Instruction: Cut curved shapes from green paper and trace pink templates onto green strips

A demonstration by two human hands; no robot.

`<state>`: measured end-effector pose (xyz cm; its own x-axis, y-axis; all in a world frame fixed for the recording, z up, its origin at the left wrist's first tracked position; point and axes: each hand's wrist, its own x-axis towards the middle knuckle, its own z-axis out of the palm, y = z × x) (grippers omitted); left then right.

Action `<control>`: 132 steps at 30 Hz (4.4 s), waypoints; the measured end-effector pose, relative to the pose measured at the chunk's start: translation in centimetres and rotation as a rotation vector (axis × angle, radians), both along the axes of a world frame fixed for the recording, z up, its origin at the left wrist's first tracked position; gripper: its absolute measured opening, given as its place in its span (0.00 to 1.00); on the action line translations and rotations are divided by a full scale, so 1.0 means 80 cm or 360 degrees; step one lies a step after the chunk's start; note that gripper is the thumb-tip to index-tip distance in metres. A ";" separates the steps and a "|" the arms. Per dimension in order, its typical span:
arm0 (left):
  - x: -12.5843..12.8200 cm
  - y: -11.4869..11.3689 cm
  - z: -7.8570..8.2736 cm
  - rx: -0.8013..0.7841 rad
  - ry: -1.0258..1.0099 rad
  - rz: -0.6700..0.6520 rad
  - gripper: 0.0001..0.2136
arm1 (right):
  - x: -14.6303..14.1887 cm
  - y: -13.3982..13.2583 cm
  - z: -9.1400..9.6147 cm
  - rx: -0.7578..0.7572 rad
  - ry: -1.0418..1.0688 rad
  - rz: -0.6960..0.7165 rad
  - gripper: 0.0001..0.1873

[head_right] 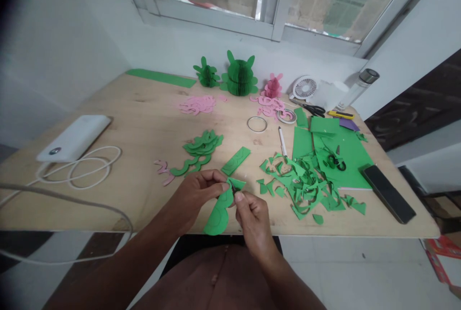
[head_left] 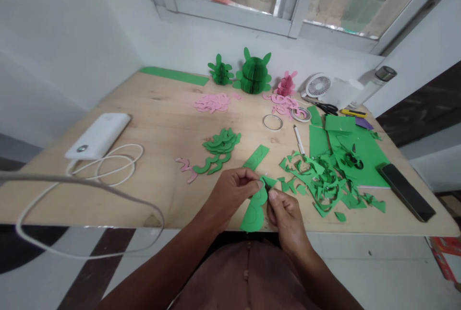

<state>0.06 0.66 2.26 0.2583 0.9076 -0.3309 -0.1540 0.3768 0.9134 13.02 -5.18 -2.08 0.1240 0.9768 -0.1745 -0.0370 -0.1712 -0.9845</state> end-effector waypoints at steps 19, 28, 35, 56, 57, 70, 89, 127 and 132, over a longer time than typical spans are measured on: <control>-0.004 0.003 -0.002 0.0012 0.0035 -0.0081 0.06 | 0.003 0.003 0.001 0.0026 -0.0057 0.0025 0.26; -0.005 0.004 -0.002 -0.0015 0.0055 -0.0104 0.06 | 0.005 0.003 0.005 0.0051 -0.0093 0.0050 0.26; -0.006 0.002 -0.001 0.0006 0.0018 -0.0074 0.06 | 0.007 0.004 -0.001 0.0023 -0.0077 -0.0003 0.27; -0.001 -0.002 -0.023 0.0036 -0.0173 0.0243 0.07 | 0.005 0.010 -0.009 -0.0089 0.0112 -0.0172 0.14; 0.000 -0.003 -0.024 0.0027 -0.0164 0.0227 0.07 | 0.006 0.010 -0.009 -0.0093 0.0123 -0.0172 0.14; 0.002 -0.014 -0.032 0.0017 0.0080 -0.0068 0.07 | 0.000 0.009 -0.008 -0.0131 0.0252 -0.0328 0.17; -0.029 0.013 -0.028 0.0120 0.0161 -0.0154 0.09 | 0.012 0.024 0.000 -0.0050 0.0289 -0.0500 0.19; -0.004 -0.005 -0.046 -0.0020 -0.0101 0.0046 0.09 | -0.001 0.035 -0.007 -0.0055 0.0187 -0.0286 0.18; -0.006 -0.002 -0.037 -0.0009 -0.0071 0.0077 0.07 | 0.012 0.027 -0.005 -0.0025 0.0168 -0.0078 0.22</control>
<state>-0.43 0.52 -0.73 0.2287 0.9177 -0.3249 -0.2126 0.3728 0.9032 13.94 -3.00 -2.47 0.1514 0.9671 -0.2042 -0.1487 -0.1820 -0.9720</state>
